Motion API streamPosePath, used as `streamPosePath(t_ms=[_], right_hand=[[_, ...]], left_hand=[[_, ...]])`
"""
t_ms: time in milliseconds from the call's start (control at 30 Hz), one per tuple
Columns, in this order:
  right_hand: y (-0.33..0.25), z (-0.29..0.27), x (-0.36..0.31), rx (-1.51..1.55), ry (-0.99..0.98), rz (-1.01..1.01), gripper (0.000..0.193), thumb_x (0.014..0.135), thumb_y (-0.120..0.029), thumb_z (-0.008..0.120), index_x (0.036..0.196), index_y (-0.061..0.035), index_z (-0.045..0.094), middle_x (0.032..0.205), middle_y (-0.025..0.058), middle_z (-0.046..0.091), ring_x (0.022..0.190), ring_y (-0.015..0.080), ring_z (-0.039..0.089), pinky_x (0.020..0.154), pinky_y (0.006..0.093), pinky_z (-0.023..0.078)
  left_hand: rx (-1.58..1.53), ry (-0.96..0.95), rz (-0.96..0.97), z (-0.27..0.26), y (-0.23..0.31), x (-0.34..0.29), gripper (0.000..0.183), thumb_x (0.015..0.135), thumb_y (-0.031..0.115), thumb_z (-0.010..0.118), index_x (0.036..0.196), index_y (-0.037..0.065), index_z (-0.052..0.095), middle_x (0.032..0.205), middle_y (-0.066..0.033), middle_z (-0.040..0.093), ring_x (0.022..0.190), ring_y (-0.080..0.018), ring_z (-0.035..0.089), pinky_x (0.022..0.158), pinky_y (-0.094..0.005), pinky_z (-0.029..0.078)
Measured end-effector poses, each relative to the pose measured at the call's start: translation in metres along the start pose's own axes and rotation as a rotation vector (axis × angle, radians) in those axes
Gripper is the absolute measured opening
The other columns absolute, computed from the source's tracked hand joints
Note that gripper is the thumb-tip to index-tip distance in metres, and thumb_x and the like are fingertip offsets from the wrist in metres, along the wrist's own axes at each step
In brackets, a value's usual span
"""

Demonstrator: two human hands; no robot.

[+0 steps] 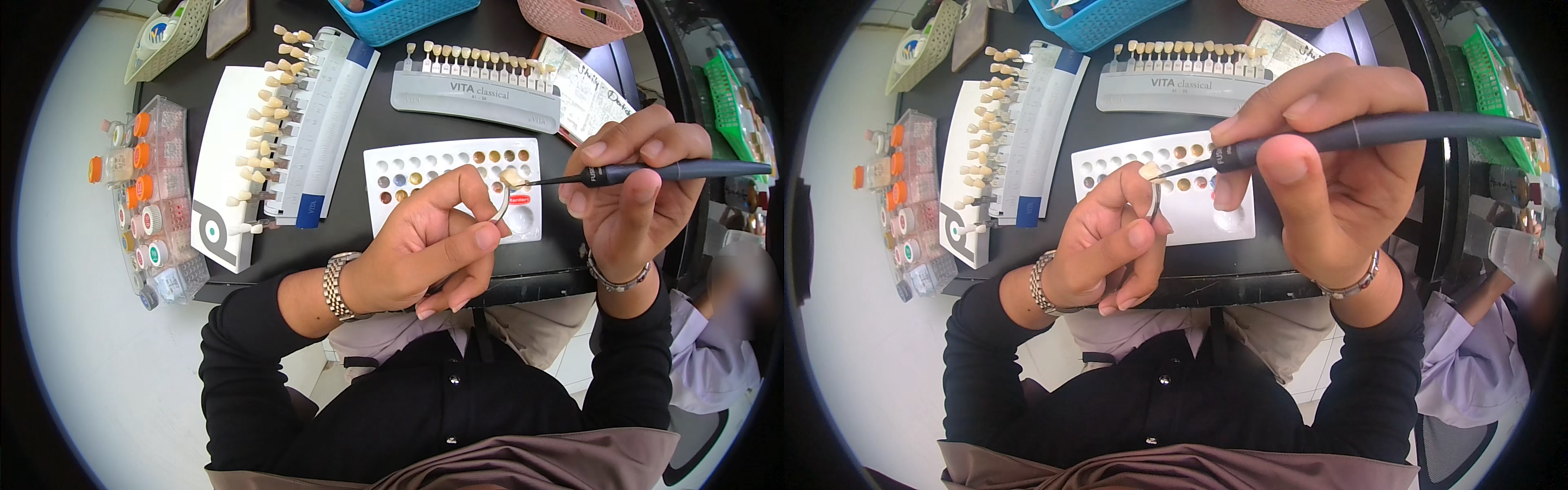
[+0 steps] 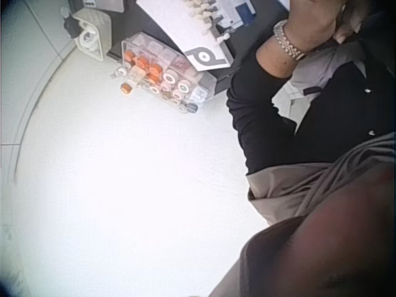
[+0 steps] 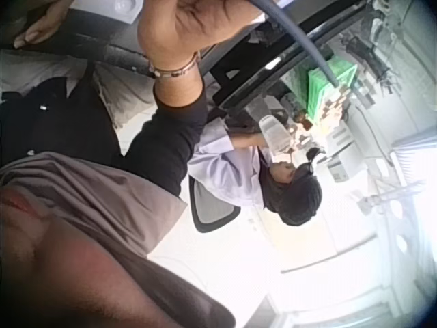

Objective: The person uses a fine brush to apply colored pigments to a small artificial tooth held in tweezers. They repeatedly dip the brush into a palette of dental stains and carefully paint the surface of the tooth, rotating it to cover different areas.

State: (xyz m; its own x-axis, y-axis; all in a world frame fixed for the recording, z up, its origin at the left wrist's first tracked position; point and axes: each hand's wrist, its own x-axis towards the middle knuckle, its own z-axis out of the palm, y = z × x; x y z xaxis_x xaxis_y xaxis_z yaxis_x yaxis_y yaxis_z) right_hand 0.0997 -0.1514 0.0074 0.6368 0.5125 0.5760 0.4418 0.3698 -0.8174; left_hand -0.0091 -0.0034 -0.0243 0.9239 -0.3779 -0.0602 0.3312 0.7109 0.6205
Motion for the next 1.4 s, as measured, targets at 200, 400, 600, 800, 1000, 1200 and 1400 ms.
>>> streamPosePath(t_ms=[200, 400, 600, 800, 1000, 1200, 1400], right_hand=[[-0.0010, 0.0004, 0.0004, -0.003, 0.009, -0.004, 0.024, 0.084, -0.021, 0.046, 0.087, -0.0043, 0.029, 0.076, 0.0126, 0.044, 0.044, 0.0125, 0.043, 0.038, 0.0187, 0.040], [-0.0001, -0.0008, -0.0003, -0.007, 0.002, -0.008, 0.024, 0.084, -0.021, 0.046, 0.088, -0.0043, 0.030, 0.076, 0.0123, 0.044, 0.043, 0.0116, 0.042, 0.038, 0.0187, 0.040], [-0.0025, -0.0032, 0.0012, -0.009, -0.020, -0.020, 0.022, 0.084, -0.021, 0.044, 0.089, -0.0045, 0.030, 0.077, 0.0120, 0.044, 0.043, 0.0099, 0.041, 0.038, 0.0184, 0.040], [-0.0036, -0.0040, 0.0001, -0.005, -0.042, -0.016, 0.021, 0.085, -0.021, 0.043, 0.090, -0.0047, 0.030, 0.077, 0.0119, 0.044, 0.043, 0.0094, 0.042, 0.038, 0.0187, 0.041], [-0.0053, -0.0030, 0.0001, 0.022, -0.057, -0.016, 0.021, 0.085, -0.021, 0.043, 0.089, -0.0048, 0.030, 0.077, 0.0114, 0.043, 0.042, 0.0097, 0.042, 0.036, 0.0178, 0.039], [-0.0066, -0.0020, 0.0000, 0.009, -0.036, -0.007, 0.023, 0.084, -0.022, 0.044, 0.088, -0.0048, 0.029, 0.076, 0.0112, 0.043, 0.041, 0.0096, 0.041, 0.035, 0.0178, 0.039], [-0.0075, -0.0013, -0.0001, -0.003, -0.018, -0.013, 0.025, 0.084, -0.024, 0.044, 0.087, -0.0053, 0.029, 0.075, 0.0104, 0.042, 0.040, 0.0086, 0.041, 0.034, 0.0172, 0.038]], left_hand=[[-0.006, -0.002, -0.004, 0.0011, 0.0007, -0.0003, 0.008, 0.087, 0.014, 0.038, 0.089, 0.009, 0.032, 0.047, -0.0062, 0.047, 0.026, -0.0042, 0.029, 0.028, -0.0151, 0.023], [0.005, -0.001, -0.005, 0.0012, 0.0002, -0.0003, 0.008, 0.087, 0.014, 0.038, 0.088, 0.009, 0.032, 0.047, -0.0063, 0.047, 0.026, -0.0041, 0.029, 0.028, -0.0151, 0.023], [0.039, 0.017, -0.006, 0.0034, 0.0017, -0.0010, 0.008, 0.087, 0.013, 0.038, 0.087, 0.008, 0.032, 0.047, -0.0060, 0.047, 0.026, -0.0038, 0.029, 0.028, -0.0149, 0.023], [0.071, 0.007, 0.013, 0.0033, 0.0001, -0.0008, 0.008, 0.087, 0.012, 0.038, 0.087, 0.007, 0.032, 0.047, -0.0053, 0.047, 0.027, -0.0031, 0.029, 0.028, -0.0148, 0.023], [0.084, 0.003, 0.017, 0.0041, 0.0007, -0.0012, 0.009, 0.086, 0.011, 0.039, 0.086, 0.005, 0.032, 0.048, -0.0048, 0.047, 0.028, -0.0027, 0.031, 0.029, -0.0146, 0.023], [0.104, -0.018, 0.040, 0.0036, -0.0001, -0.0012, 0.009, 0.086, 0.010, 0.040, 0.085, 0.004, 0.033, 0.048, -0.0048, 0.047, 0.029, -0.0025, 0.031, 0.030, -0.0145, 0.024], [0.106, -0.009, 0.038, 0.0048, -0.0004, -0.0015, 0.009, 0.086, 0.009, 0.040, 0.085, 0.004, 0.033, 0.050, -0.0042, 0.047, 0.031, -0.0022, 0.033, 0.030, -0.0143, 0.024]])
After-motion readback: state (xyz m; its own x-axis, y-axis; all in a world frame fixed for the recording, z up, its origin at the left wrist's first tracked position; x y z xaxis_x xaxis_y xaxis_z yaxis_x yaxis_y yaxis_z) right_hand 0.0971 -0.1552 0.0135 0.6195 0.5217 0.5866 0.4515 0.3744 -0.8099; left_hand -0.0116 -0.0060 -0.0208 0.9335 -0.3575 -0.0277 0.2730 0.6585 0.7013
